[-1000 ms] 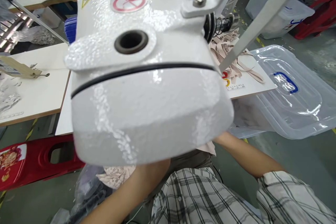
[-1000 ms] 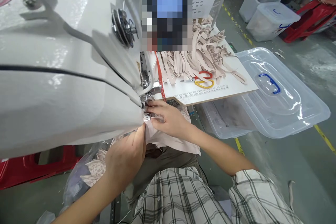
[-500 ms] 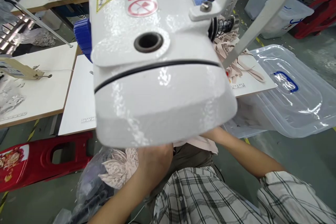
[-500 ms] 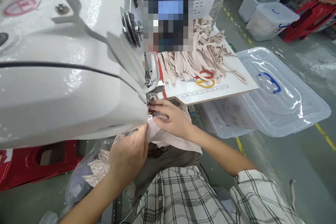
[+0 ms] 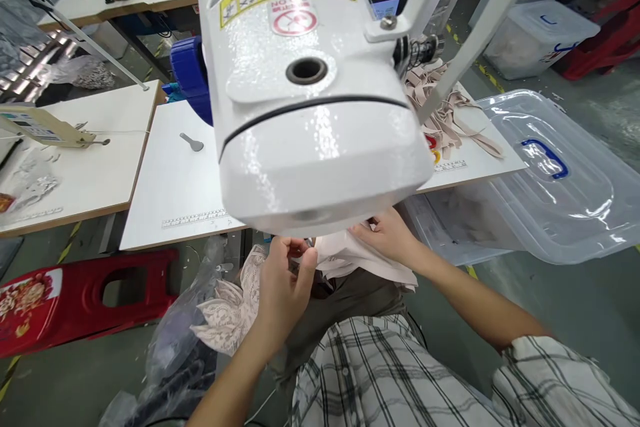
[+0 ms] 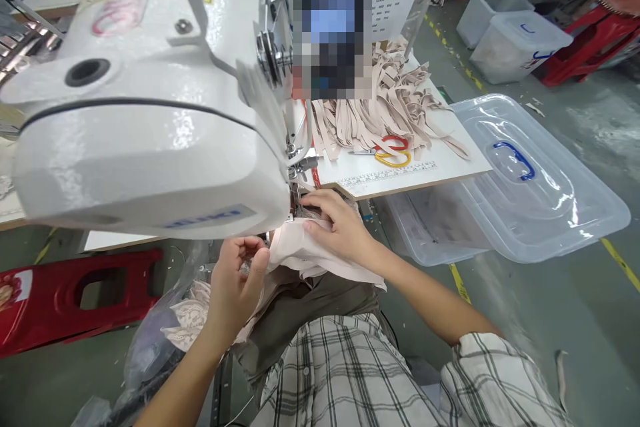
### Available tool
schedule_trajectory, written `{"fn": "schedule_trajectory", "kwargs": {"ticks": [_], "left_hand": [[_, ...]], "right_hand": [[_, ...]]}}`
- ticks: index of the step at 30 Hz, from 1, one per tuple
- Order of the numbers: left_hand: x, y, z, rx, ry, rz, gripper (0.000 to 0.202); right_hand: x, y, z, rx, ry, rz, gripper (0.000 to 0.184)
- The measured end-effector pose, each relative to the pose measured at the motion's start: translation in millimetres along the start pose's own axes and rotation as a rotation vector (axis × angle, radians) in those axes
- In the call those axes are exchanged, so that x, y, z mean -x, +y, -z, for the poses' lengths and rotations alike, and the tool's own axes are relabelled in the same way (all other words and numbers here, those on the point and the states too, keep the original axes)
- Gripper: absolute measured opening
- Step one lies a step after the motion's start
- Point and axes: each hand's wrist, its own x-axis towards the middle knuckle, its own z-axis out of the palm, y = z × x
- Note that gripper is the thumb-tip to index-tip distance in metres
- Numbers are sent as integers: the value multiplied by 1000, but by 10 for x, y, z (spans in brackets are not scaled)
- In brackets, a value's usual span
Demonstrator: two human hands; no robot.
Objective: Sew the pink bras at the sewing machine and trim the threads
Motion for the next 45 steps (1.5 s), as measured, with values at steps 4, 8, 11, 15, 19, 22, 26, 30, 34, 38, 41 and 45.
{"fn": "schedule_trajectory", "kwargs": {"ticks": [4,8,11,15,19,22,26,30,34,38,41,45], "left_hand": [[-63,-27,58,184,-254,126,32],[32,43,80,417,-534,119,29],[173,82,198,580,-520,148,34],[302,-34,559,391,-390,190,36],[342,-314,708,129,-476,177,36],[375,-537,465,23,-190,267,21],[477,-684,-97,369,-107,447,35],[545,-670,-411,489,-129,443,46],[536,-603,-337,420,-51,396,38],[498,-465,-205,378,-104,290,31],[475,-367,-187,398,-143,247,31],[467,-331,-230,419,-172,289,34]], "right_hand": [[190,-86,84,-7,-111,-90,21],[549,-426,113,-152,-329,-83,37],[697,-642,-10,-373,-420,-119,41],[550,-696,-568,-805,-494,-305,52],[390,-567,-1157,-1109,-356,-690,49],[459,-414,-1295,-911,-118,-657,37],[654,-225,-1279,-357,-28,-238,22],[739,-75,-1223,4,16,242,20],[738,-46,-1041,45,34,286,16],[687,-139,-898,53,-23,198,27],[638,-197,-887,24,-91,71,29],[621,-179,-910,-55,-86,-119,26]]}}
